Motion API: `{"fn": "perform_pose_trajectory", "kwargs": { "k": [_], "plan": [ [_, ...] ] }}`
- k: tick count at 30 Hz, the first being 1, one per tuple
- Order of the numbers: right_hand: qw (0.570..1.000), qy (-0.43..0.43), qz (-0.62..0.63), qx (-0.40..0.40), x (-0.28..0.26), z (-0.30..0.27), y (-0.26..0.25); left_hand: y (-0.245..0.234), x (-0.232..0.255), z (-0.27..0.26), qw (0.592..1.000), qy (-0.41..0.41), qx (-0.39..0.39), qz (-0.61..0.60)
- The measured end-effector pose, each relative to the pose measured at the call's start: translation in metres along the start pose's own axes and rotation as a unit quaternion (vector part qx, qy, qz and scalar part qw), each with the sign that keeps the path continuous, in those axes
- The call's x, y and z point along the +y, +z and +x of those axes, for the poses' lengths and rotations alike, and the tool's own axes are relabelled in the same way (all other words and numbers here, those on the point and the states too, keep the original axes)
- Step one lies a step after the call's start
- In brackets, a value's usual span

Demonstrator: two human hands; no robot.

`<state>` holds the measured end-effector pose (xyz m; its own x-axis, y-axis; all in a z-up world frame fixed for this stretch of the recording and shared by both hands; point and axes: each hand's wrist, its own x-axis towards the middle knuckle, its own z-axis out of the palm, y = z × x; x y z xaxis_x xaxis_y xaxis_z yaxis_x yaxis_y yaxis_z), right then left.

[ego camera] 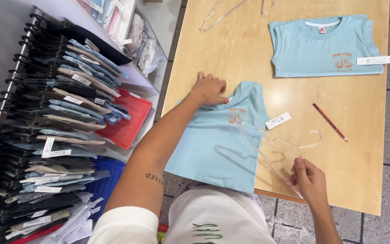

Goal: The person is preparing t-shirts for display by putting them on hangers and hanging them on a rack in a clothing store.

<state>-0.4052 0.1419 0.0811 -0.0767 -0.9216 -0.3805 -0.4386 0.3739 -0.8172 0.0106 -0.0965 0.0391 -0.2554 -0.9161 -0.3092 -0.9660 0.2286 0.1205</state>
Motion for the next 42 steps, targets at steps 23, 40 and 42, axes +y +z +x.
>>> {"fn": "perform_pose_trajectory", "kwargs": {
  "k": [23,40,42],
  "plan": [
    [0.984,-0.153,0.091,0.023,0.012,0.058,-0.011,-0.047,-0.043,-0.013,0.998,-0.047,-0.042,-0.031],
    [0.978,-0.158,-0.107,0.086,-0.067,0.047,-0.034,-0.097,-0.017,-0.090,0.979,0.102,-0.035,-0.175],
    [0.977,-0.163,-0.108,0.087,-0.071,0.047,-0.031,-0.102,-0.012,-0.095,0.976,0.128,-0.021,-0.175]
  ]
}}
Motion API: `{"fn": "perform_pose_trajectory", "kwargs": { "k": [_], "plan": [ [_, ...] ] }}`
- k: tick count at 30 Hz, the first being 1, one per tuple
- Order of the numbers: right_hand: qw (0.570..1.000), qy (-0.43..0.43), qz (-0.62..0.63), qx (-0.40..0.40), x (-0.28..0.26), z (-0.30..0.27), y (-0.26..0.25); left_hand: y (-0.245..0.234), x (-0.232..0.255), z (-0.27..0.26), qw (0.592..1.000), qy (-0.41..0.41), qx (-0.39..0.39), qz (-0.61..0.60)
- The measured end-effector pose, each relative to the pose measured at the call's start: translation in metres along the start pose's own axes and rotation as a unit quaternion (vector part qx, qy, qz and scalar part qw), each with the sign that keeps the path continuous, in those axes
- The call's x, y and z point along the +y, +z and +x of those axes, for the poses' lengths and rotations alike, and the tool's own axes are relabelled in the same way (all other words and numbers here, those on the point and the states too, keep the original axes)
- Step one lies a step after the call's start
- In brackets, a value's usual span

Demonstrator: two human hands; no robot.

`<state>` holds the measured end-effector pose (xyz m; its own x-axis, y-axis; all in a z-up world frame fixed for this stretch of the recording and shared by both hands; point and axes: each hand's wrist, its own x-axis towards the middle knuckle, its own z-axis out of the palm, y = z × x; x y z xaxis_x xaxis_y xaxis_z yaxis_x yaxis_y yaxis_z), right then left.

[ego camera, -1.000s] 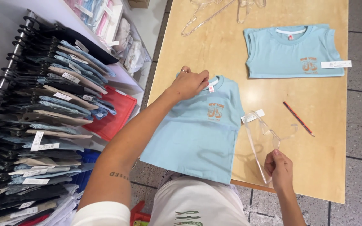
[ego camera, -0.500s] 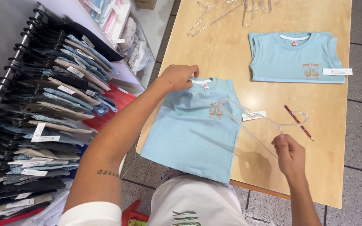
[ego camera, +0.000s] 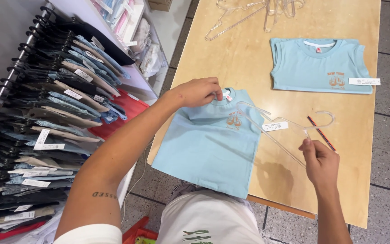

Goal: The person is preparing t-shirts for display by putting them on hangers and hanging them on a rack in a clothing store.

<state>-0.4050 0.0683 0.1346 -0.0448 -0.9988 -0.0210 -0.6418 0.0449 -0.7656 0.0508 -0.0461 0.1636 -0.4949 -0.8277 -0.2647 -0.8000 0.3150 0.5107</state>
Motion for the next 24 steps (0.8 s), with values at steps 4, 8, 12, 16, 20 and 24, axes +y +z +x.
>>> {"fn": "perform_pose_trajectory", "kwargs": {
  "k": [4,8,12,16,20,24],
  "plan": [
    [1.000,-0.012,-0.015,-0.006,-0.010,0.003,0.002,-0.009,0.018,-0.014,0.997,0.062,0.022,0.034],
    [1.000,-0.002,-0.026,0.018,-0.003,0.007,0.001,-0.012,0.027,-0.025,0.991,0.103,0.053,0.069],
    [0.998,-0.016,0.035,0.040,-0.010,0.007,-0.006,-0.017,0.033,-0.032,0.989,0.116,0.047,0.076],
    [0.996,-0.036,0.076,0.018,-0.016,0.008,-0.008,-0.019,0.032,-0.036,0.987,0.135,0.059,0.061],
    [0.996,-0.085,-0.004,-0.013,-0.003,0.019,0.000,-0.031,0.044,-0.043,0.994,0.105,0.039,0.002],
    [0.997,-0.073,-0.024,-0.032,-0.028,0.024,0.003,-0.040,0.054,-0.047,0.995,0.090,0.020,-0.042]
  ]
}}
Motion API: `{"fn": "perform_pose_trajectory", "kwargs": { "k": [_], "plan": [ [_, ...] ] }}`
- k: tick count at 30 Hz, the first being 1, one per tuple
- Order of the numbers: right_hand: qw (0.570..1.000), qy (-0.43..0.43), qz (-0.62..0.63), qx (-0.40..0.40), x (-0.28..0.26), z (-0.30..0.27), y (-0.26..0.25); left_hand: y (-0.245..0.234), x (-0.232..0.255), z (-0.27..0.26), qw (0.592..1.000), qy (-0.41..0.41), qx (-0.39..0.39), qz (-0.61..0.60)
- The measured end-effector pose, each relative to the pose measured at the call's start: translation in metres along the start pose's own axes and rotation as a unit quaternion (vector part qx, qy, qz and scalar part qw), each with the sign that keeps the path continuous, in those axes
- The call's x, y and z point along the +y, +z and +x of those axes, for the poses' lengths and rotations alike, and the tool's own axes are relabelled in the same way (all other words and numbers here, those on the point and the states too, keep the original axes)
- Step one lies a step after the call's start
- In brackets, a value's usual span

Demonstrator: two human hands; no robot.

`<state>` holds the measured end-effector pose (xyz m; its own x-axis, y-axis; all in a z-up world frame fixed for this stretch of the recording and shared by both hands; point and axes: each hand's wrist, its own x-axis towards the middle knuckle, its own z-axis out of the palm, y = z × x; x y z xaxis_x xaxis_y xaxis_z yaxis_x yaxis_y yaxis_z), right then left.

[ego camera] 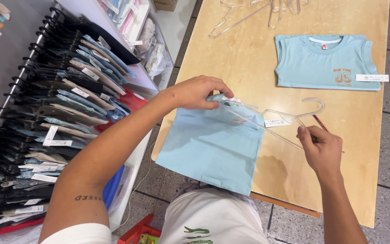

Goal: The person is preparing t-shirts for display by putting them on hangers and hanging them on a rack in a clothing store.

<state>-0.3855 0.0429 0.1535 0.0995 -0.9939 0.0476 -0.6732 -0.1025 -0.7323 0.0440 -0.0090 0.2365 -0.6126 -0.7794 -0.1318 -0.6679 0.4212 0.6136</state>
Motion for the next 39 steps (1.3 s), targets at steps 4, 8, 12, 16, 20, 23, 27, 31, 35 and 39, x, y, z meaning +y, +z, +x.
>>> {"fn": "perform_pose_trajectory", "kwargs": {
  "k": [4,8,12,16,20,23,27,31,35,39],
  "plan": [
    [0.999,-0.046,-0.014,0.007,-0.009,0.006,0.000,-0.009,0.011,-0.005,1.000,-0.006,-0.017,-0.020],
    [0.985,-0.161,0.028,0.050,-0.021,0.009,-0.006,-0.023,0.020,-0.008,1.000,-0.005,-0.015,-0.013],
    [0.982,-0.167,0.004,0.092,-0.012,0.009,-0.007,-0.034,0.035,-0.013,1.000,-0.027,-0.002,-0.004],
    [0.986,-0.139,-0.018,0.092,-0.015,0.006,-0.001,-0.036,0.048,-0.008,0.999,-0.018,0.032,0.006],
    [0.982,-0.127,-0.063,0.124,-0.007,0.007,-0.006,-0.039,0.065,-0.011,0.998,-0.037,0.040,0.011],
    [0.981,-0.123,-0.048,0.139,-0.012,0.001,-0.009,-0.048,0.088,-0.014,0.997,-0.029,0.054,0.056],
    [0.980,-0.139,0.013,0.139,-0.035,0.005,0.007,-0.062,0.106,-0.007,0.991,-0.002,0.051,0.121],
    [0.975,-0.144,0.103,0.134,-0.019,0.013,0.009,-0.086,0.119,-0.010,0.986,-0.008,0.076,0.148],
    [0.973,-0.108,0.109,0.171,-0.019,-0.003,-0.023,-0.113,0.127,-0.015,0.989,0.041,0.073,0.122],
    [0.970,-0.128,0.060,0.197,-0.040,-0.008,-0.043,-0.122,0.139,-0.018,0.993,0.025,0.060,0.101]
  ]
}}
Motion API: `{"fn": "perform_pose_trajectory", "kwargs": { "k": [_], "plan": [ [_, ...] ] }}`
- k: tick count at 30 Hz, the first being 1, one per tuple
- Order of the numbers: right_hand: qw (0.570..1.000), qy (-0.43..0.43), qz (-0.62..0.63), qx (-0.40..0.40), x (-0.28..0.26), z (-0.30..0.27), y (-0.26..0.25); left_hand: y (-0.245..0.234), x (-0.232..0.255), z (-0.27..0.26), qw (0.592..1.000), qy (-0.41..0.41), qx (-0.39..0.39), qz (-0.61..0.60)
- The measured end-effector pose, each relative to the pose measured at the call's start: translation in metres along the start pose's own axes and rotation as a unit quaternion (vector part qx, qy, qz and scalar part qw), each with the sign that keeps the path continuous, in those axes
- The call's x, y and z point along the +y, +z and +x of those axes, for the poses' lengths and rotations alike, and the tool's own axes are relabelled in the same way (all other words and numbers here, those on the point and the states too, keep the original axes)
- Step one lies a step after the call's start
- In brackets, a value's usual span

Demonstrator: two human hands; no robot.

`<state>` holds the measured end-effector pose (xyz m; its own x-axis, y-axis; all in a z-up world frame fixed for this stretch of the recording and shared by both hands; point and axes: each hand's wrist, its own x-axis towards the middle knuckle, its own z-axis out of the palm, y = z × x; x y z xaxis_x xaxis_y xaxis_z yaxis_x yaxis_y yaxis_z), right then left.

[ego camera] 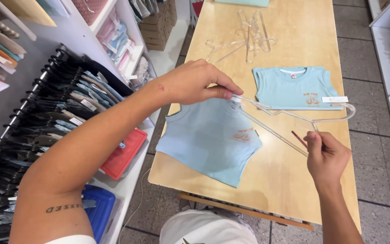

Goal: The person is preparing t-shirts for display by putting them on hangers and hanging them on a rack in a clothing store.

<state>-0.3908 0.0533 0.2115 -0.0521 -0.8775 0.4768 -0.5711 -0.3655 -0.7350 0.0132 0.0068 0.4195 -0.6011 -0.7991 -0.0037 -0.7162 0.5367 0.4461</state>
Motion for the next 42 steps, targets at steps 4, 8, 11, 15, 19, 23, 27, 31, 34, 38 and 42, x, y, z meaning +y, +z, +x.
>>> {"fn": "perform_pose_trajectory", "kwargs": {
  "k": [4,8,11,15,19,23,27,31,34,38,42],
  "plan": [
    [0.999,-0.032,-0.029,0.023,0.003,0.002,-0.012,-0.004,0.001,0.000,0.999,0.011,0.028,-0.029],
    [0.997,-0.055,-0.036,0.025,0.012,0.003,-0.011,-0.003,0.003,0.004,0.997,0.029,0.051,-0.043],
    [0.998,-0.052,-0.029,-0.019,-0.013,0.007,0.007,0.002,0.022,0.010,0.999,0.016,0.034,-0.020],
    [0.998,-0.031,0.027,-0.046,-0.029,0.013,0.021,0.005,0.049,0.014,0.998,0.003,-0.005,0.070],
    [0.990,0.021,0.127,-0.052,-0.039,0.021,0.020,-0.006,0.048,0.016,0.958,0.029,0.053,0.281],
    [0.988,0.019,0.129,-0.076,-0.052,0.025,0.020,-0.010,0.047,0.017,0.933,0.051,0.070,0.350],
    [0.983,-0.005,0.147,-0.108,-0.083,0.028,0.030,0.006,0.077,0.027,0.945,0.038,0.054,0.321],
    [0.953,-0.022,0.223,-0.203,-0.107,0.036,0.038,0.016,0.101,0.028,0.958,-0.008,0.019,0.286],
    [0.885,-0.016,0.301,-0.356,-0.079,0.057,0.044,0.007,0.104,0.020,0.953,0.012,0.031,0.302],
    [0.756,-0.070,0.390,-0.520,-0.088,0.081,0.058,-0.010,0.095,0.011,0.948,0.034,0.063,0.311],
    [0.827,-0.141,0.219,-0.498,-0.094,0.076,0.064,-0.028,0.088,-0.003,0.956,0.010,0.030,0.291]
  ]
}}
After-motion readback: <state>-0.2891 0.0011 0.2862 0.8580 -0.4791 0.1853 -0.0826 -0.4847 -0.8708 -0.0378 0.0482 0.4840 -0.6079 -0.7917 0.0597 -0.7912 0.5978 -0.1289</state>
